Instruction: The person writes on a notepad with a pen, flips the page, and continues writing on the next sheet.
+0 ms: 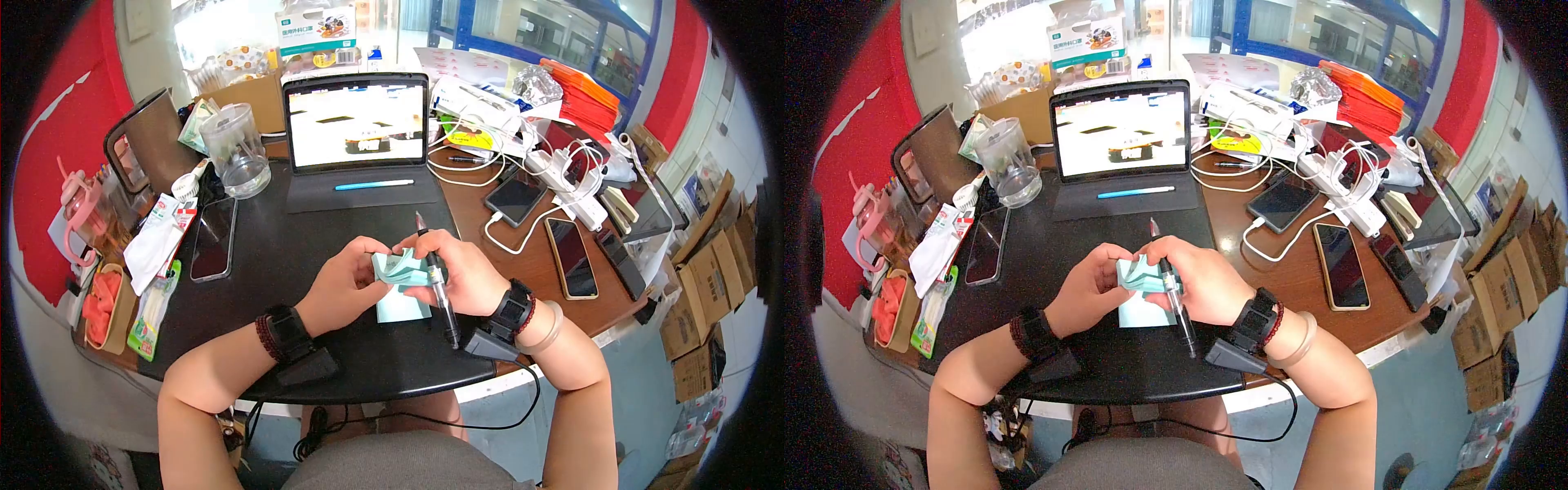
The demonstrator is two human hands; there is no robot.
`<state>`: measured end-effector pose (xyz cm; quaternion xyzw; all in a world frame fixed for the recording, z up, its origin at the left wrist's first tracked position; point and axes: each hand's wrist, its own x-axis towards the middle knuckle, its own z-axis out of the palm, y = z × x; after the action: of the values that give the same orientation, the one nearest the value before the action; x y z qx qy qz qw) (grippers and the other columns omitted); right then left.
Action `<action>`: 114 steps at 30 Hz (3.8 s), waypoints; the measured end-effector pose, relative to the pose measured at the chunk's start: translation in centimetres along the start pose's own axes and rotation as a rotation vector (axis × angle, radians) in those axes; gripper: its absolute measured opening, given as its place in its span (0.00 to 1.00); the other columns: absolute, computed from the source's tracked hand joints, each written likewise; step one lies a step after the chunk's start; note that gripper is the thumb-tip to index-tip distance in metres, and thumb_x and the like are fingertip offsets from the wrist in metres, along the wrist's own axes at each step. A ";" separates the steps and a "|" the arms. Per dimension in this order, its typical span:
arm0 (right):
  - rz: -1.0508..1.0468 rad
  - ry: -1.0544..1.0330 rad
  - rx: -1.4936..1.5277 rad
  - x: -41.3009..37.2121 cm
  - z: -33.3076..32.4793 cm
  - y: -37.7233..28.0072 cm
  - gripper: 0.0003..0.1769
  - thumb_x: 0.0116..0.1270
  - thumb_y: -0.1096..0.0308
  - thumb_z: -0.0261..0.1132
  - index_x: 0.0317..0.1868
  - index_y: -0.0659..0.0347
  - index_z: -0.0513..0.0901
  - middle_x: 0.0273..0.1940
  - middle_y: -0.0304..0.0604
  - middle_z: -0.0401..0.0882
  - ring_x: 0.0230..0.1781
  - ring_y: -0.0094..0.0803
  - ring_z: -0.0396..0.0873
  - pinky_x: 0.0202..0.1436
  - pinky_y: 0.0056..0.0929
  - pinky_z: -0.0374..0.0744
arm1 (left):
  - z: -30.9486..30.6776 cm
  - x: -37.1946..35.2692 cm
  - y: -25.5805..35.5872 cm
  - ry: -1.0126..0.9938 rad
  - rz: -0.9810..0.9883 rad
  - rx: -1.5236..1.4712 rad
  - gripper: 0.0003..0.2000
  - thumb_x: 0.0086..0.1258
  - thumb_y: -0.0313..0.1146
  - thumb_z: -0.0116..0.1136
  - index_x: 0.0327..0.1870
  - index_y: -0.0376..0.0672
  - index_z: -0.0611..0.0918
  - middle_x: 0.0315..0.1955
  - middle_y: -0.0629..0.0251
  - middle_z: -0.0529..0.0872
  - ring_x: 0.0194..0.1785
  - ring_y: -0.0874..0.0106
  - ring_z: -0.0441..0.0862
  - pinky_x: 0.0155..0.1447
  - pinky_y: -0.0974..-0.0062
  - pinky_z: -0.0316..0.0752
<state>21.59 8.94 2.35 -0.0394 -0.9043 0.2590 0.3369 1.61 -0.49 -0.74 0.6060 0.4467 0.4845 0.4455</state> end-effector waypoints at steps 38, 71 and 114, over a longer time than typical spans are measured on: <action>0.303 0.100 0.907 -0.5 -1.1 2.1 0.27 0.57 0.79 0.70 0.48 0.53 0.60 0.44 0.37 0.73 0.44 0.21 0.73 0.46 0.21 0.74 | 0.0 -1.1 0.8 -0.065 0.128 -0.053 0.20 0.56 0.39 0.72 0.47 0.38 0.81 0.37 0.65 0.85 0.38 0.78 0.82 0.46 0.77 0.77; 0.138 0.235 0.207 -0.7 0.7 -0.8 0.25 0.53 0.73 0.74 0.43 0.55 0.66 0.35 0.36 0.70 0.34 0.21 0.73 0.35 0.24 0.74 | 0.5 -0.5 1.5 -0.058 0.130 0.100 0.20 0.59 0.36 0.70 0.47 0.38 0.75 0.37 0.66 0.81 0.41 0.78 0.81 0.47 0.77 0.77; 0.384 0.048 0.174 -0.3 -0.9 2.0 0.23 0.55 0.60 0.75 0.37 0.57 0.67 0.26 0.33 0.71 0.27 0.20 0.68 0.30 0.21 0.70 | -0.1 0.0 2.7 -0.187 -0.195 0.581 0.21 0.54 0.39 0.70 0.46 0.39 0.77 0.27 0.66 0.78 0.29 0.73 0.77 0.35 0.77 0.73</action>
<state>22.20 11.01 1.73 -0.1878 -0.8461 0.3945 0.3052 1.82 -1.03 1.95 0.7042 0.5793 0.2340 0.3372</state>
